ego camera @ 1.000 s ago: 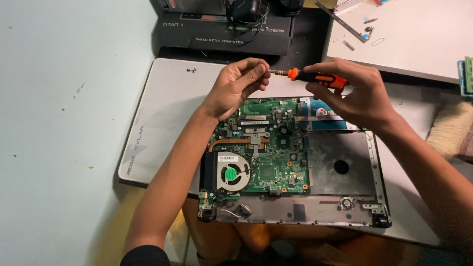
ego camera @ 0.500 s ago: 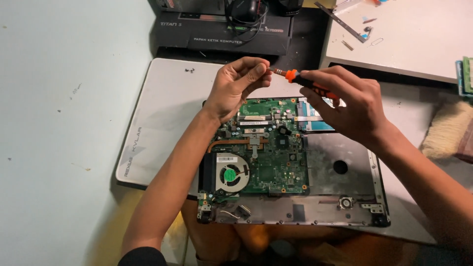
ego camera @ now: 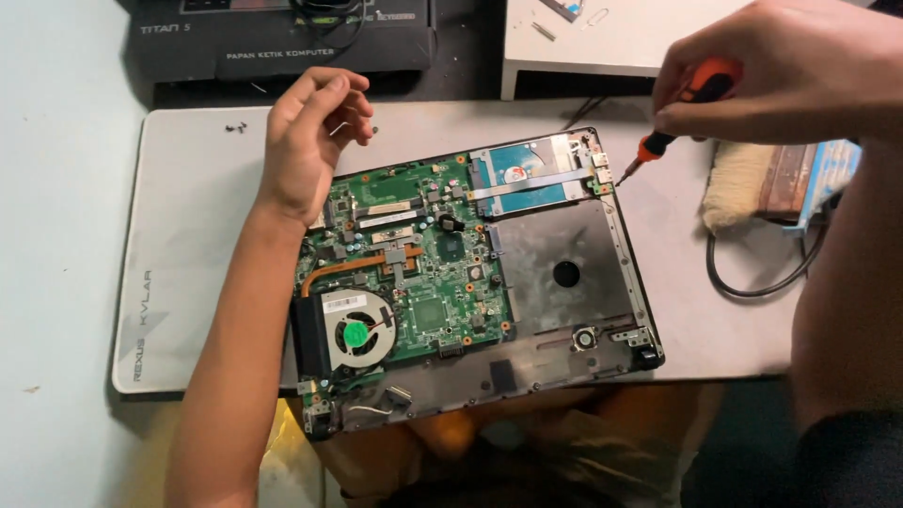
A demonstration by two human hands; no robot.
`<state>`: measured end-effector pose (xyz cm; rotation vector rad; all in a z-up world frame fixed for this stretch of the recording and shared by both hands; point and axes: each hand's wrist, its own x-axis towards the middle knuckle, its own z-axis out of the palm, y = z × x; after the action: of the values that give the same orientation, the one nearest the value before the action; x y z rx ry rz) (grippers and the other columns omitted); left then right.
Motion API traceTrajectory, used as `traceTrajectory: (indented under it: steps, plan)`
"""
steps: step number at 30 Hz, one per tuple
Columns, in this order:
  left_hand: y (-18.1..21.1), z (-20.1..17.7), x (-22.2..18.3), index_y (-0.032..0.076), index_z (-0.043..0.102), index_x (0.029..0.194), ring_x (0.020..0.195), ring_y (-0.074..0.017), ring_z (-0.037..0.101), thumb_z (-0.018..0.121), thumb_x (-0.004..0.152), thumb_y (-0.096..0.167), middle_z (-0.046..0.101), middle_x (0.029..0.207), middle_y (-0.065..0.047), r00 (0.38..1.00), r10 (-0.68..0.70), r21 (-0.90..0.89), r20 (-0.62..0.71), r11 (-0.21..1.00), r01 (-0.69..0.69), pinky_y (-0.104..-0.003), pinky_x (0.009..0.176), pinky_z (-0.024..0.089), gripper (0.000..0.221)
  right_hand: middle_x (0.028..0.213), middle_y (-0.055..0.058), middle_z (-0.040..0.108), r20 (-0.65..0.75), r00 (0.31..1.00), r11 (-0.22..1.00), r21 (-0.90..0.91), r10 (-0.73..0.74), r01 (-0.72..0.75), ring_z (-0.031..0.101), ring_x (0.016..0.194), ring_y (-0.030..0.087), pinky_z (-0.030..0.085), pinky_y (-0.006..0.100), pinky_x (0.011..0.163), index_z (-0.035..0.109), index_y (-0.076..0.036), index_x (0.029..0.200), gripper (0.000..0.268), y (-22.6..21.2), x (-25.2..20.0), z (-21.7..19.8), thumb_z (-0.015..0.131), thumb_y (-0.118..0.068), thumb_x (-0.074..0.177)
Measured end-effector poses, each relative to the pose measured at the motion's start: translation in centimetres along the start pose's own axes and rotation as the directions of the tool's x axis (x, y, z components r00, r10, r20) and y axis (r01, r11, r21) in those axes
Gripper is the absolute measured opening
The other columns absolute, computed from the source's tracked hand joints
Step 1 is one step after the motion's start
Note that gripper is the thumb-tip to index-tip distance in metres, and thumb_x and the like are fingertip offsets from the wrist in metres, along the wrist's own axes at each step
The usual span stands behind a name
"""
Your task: The person installs a hard drive into a laptop chassis, connects the data cable, secures it with screws, and then installs two RAM modules into the motherboard slots.
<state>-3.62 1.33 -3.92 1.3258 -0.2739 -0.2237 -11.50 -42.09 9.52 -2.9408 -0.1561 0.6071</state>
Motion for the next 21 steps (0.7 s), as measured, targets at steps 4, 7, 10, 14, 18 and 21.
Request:
traceTrajectory:
  steps: [4,7,10,14,18,21]
  plan:
    - [0.1,0.4,-0.1,0.007,0.077,0.123,0.09,-0.015,0.07,0.067,0.119,0.024,0.074,0.103,-0.006,1.0,-0.021,0.064,0.003,0.998,0.02,-0.028,0.084,0.06,0.02,0.088,0.01,0.087,0.031,0.997,0.998,-0.014,0.068,-0.068,0.07,0.072,0.025,0.051,0.037,0.065,0.09,-0.016,0.114,0.025,-1.8,-0.3,-0.4,0.081,-0.039,0.11]
    - [-0.2,0.0,-0.1,0.008,0.076,0.121,0.091,-0.0158,0.07,0.067,0.119,0.022,0.074,0.103,-0.006,1.0,-0.019,0.065,-0.015,0.998,0.02,-0.028,0.084,0.06,0.016,0.091,0.011,0.084,0.026,0.997,0.994,0.08,-0.077,0.075,0.072,0.069,0.024,0.056,0.036,0.058,0.086,-0.012,0.118,0.024,-0.5,0.5,1.1,0.081,-0.034,0.11]
    - [-0.1,-0.1,-0.1,0.009,0.076,0.121,0.091,-0.0155,0.07,0.067,0.12,0.023,0.074,0.103,-0.005,1.0,0.017,0.068,-0.009,0.998,-0.016,-0.028,0.085,0.061,0.017,0.091,0.013,0.081,-0.013,0.996,0.986,0.143,-0.088,0.089,0.072,0.069,0.027,0.056,0.037,0.06,0.085,-0.008,0.118,0.022,0.7,1.1,2.3,0.082,-0.028,0.11]
    - [-0.2,-0.6,-0.2,0.009,0.075,0.123,0.093,-0.0141,0.07,0.068,0.12,0.026,0.074,0.105,-0.004,0.995,0.087,0.097,0.056,0.991,-0.093,-0.027,0.086,0.062,0.019,0.09,0.019,0.076,-0.109,0.99,0.958,0.265,-0.087,0.113,0.073,0.071,0.031,0.056,0.04,0.064,0.085,0.001,0.117,0.018,2.5,1.5,3.7,0.084,-0.017,0.111]
    - [1.1,-1.0,-0.6,0.009,0.072,0.124,0.099,-0.0158,0.066,0.065,0.123,0.021,0.071,0.112,-0.008,0.934,0.191,0.3,0.301,0.911,-0.283,-0.029,0.09,0.061,0.015,0.088,0.024,0.071,-0.2,0.979,0.915,0.385,-0.047,0.122,0.074,0.073,0.036,0.056,0.042,0.068,0.086,0.01,0.117,0.016,4.5,2.0,5.1,0.088,-0.005,0.112]
    - [1.7,-0.7,-1.3,0.011,0.079,0.119,0.106,-0.0149,0.071,0.076,0.121,0.025,0.08,0.115,-0.003,0.882,0.201,0.477,0.427,0.778,-0.408,-0.031,0.096,0.059,0.014,0.086,0.027,0.074,-0.214,0.974,0.915,0.376,-0.069,0.147,0.074,0.067,0.039,0.055,0.042,0.065,0.086,0.011,0.12,0.016,6.2,3.3,6.3,0.089,-0.002,0.11]
